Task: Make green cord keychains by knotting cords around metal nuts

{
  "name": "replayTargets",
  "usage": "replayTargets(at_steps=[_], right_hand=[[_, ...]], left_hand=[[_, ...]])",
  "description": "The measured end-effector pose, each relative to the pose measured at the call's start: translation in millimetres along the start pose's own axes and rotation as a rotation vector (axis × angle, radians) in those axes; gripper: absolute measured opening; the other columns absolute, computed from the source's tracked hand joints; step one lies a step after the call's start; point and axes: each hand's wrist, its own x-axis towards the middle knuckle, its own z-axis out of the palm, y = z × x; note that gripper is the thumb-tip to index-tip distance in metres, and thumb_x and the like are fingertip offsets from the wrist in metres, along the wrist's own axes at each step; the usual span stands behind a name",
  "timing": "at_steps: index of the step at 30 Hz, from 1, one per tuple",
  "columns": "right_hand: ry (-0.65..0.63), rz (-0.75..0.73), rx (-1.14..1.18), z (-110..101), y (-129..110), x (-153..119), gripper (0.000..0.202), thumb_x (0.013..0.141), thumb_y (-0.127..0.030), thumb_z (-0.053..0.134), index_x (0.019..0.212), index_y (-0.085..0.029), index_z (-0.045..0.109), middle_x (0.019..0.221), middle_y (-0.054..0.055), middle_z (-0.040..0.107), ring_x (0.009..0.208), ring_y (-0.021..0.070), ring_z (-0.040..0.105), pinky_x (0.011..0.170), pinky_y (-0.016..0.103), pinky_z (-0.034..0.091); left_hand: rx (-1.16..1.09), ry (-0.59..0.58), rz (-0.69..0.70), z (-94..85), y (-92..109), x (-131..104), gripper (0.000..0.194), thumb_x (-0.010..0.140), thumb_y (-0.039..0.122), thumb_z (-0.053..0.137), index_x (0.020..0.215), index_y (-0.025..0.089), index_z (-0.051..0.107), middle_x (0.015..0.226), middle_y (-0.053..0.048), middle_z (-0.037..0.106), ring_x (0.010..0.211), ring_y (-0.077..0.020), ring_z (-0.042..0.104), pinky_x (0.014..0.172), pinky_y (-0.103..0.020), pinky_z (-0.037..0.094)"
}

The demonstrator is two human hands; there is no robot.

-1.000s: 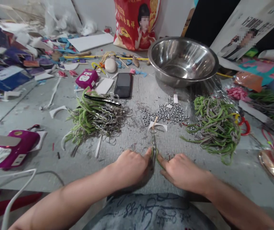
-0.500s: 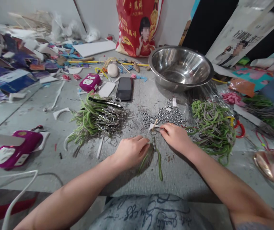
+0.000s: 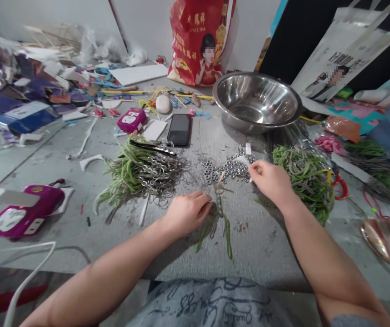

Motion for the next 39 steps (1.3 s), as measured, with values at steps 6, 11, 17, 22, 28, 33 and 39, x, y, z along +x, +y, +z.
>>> replayTargets(at_steps=[6,11,17,22,28,33,39], right_hand=[[0.187,-0.034,0.111,5,3,0,0.042,0.083,-0.028,0.048,0.122,-0.011,0.05,0.089,0.01,0.069,0.071,0.0198,0.062,0.064,0.032,0.042],[-0.258,-0.262,0.113,22,-34,-21,0.02,0.084,-0.03,0.049,0.089,-0.022,0.066,0.086,0.003,0.071,0.079,0.018,0.064,0.066,0.027,0.041],[-0.335,-0.149,0.08,32,-48,-20,0.021,0.081,-0.026,0.048,0.088,-0.02,0.066,0.085,0.006,0.071,0.078,0.019,0.063,0.062,0.027,0.038],[-0.314,-0.126,0.153,39,-48,-15,0.018,0.077,-0.02,0.048,0.079,-0.019,0.065,0.078,0.006,0.07,0.074,0.0184,0.061,0.06,0.025,0.036],[-0.282,-0.115,0.319,39,-45,-13,0.012,0.075,-0.019,0.046,0.076,-0.018,0.058,0.068,0.001,0.065,0.061,0.0117,0.057,0.058,0.021,0.039],[-0.101,-0.145,0.647,33,-42,-16,0.01,0.077,-0.027,0.046,0.075,-0.019,0.051,0.064,0.0,0.059,0.056,0.0107,0.053,0.055,0.021,0.04],[0.099,-0.302,0.72,18,-43,-38,0.016,0.082,-0.034,0.046,0.076,-0.021,0.051,0.062,-0.001,0.059,0.056,0.0106,0.054,0.057,0.024,0.044]], left_hand=[[-0.017,0.012,-0.02,0.2,-1,1,0.031,0.09,0.029,0.034,0.101,0.019,0.061,0.085,-0.004,0.064,0.075,-0.0165,0.062,0.062,-0.026,0.044],[-0.04,0.037,-0.03,1.2,-2,1,0.03,0.089,0.029,0.036,0.1,0.019,0.062,0.084,-0.004,0.063,0.074,-0.0156,0.061,0.063,-0.026,0.044],[-0.072,0.083,0.003,5.2,-3,2,0.029,0.09,0.029,0.037,0.099,0.019,0.063,0.085,-0.004,0.062,0.074,-0.014,0.061,0.064,-0.025,0.045],[-0.118,0.12,0.039,7.1,-4,2,0.029,0.089,0.028,0.038,0.097,0.018,0.064,0.084,-0.004,0.061,0.075,-0.0143,0.059,0.068,-0.027,0.047],[-0.21,0.25,0.068,6.6,-3,2,0.027,0.087,0.024,0.041,0.105,0.017,0.06,0.096,-0.007,0.06,0.088,-0.0162,0.057,0.079,-0.031,0.049],[-0.286,0.356,0.062,5.5,-3,2,0.037,0.085,0.025,0.044,0.119,0.011,0.05,0.116,-0.013,0.053,0.112,-0.0204,0.05,0.095,-0.037,0.044],[-0.411,0.33,0.053,3.7,-3,0,0.066,0.08,0.029,0.054,0.137,0.014,0.025,0.14,-0.017,0.034,0.132,-0.0244,0.031,0.108,-0.045,0.03]])
